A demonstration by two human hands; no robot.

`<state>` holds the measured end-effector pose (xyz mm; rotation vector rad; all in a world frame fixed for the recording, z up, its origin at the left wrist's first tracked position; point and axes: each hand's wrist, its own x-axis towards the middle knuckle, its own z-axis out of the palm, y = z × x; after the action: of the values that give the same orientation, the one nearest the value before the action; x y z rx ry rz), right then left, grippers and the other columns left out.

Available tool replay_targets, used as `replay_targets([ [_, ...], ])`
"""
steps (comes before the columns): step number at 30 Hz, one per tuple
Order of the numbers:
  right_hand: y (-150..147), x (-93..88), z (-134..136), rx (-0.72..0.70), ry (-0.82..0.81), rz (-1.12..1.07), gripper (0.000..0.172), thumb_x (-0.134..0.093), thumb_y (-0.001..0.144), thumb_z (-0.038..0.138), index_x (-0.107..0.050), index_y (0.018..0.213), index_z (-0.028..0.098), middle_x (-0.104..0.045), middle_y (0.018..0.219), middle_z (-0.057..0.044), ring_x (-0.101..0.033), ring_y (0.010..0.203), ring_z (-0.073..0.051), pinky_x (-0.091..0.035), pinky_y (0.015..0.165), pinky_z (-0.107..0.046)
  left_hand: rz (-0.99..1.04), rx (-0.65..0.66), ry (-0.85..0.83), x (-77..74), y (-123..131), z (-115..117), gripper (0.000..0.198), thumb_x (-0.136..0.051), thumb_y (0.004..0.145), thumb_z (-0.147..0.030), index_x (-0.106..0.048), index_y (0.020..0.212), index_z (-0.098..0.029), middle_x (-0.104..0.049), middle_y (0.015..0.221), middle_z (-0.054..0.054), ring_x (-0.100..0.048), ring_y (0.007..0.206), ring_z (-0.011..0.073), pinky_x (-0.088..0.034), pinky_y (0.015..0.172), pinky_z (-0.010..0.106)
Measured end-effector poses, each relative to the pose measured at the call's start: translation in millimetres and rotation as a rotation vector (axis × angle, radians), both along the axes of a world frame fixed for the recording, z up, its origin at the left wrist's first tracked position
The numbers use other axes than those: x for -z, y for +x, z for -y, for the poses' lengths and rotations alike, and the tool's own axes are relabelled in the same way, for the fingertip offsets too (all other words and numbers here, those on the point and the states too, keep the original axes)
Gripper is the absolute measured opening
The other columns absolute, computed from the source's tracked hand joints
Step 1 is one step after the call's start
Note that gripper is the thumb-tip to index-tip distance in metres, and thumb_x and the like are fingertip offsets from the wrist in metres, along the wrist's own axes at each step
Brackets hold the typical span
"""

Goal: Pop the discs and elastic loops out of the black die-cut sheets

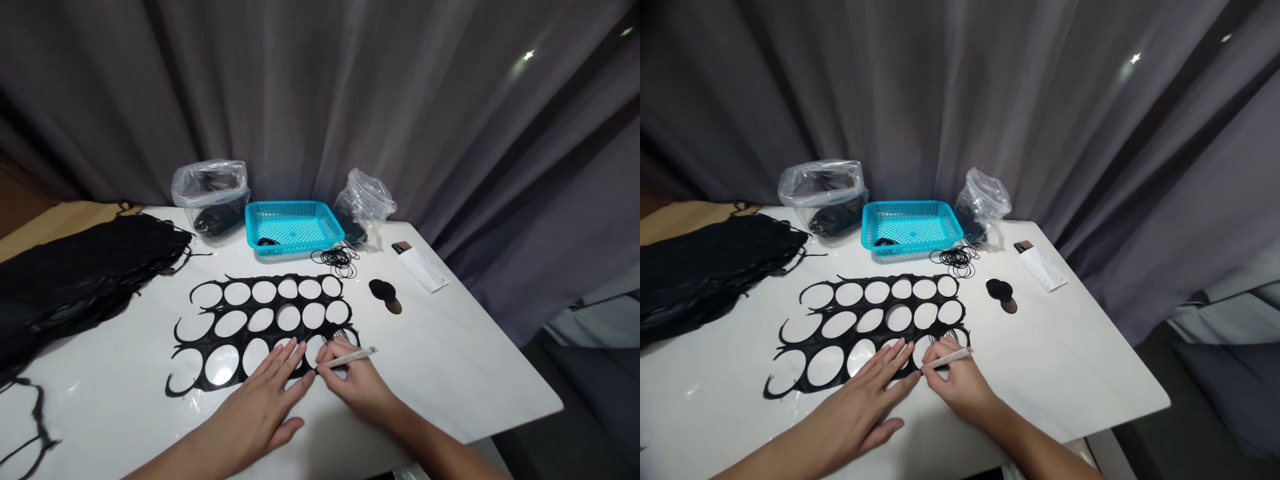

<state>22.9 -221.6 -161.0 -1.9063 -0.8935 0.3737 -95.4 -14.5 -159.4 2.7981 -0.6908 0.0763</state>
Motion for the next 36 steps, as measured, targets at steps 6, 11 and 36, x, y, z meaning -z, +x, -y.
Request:
replay_targets([
  [6,-12.2,4.9,2.0,-0.092,-0.054,0.331,0.014,-0.052,0.091,0.011,-0.051,0.081,0.021,-0.063,0.086,-0.005,-0.055,0.082,-0.020,-0.045,0.076,-0.033,0.004,0.003,0.005,0.9,1.6,0.1,0.072,-0.065,0.089,-0.029,-0.035,0.154,-0.027,-0.011,0.165,0.013,-0.025,0.148,0.0369,-0.038,0.113,0.053],
  [11,0.2,-0.4,5.9,-0.225,-0.153,0.758,0.016,-0.046,0.092,0.011,-0.059,0.102,0.016,-0.064,0.108,-0.016,-0.055,0.098,-0.028,-0.047,0.081,-0.039,-0.012,0.004,0.004,2.8,0.2,-0.3,0.070,-0.066,0.086,-0.025,-0.039,0.151,-0.025,-0.009,0.166,0.013,-0.025,0.148,0.0371,-0.036,0.115,0.053],
  [36,-9.6,-12.3,-39.9,-0.085,0.041,-0.485,0.012,-0.062,0.090,0.027,-0.057,0.084,0.018,-0.065,0.093,-0.003,-0.059,0.085,-0.016,-0.046,0.078,-0.029,0.265,-0.213,0.126,5.6,-44.0,-2.0,0.047,-0.056,0.096,-0.030,-0.053,0.141,-0.014,-0.058,0.139,0.009,-0.050,0.127,0.0283,-0.044,0.104,0.040],
])
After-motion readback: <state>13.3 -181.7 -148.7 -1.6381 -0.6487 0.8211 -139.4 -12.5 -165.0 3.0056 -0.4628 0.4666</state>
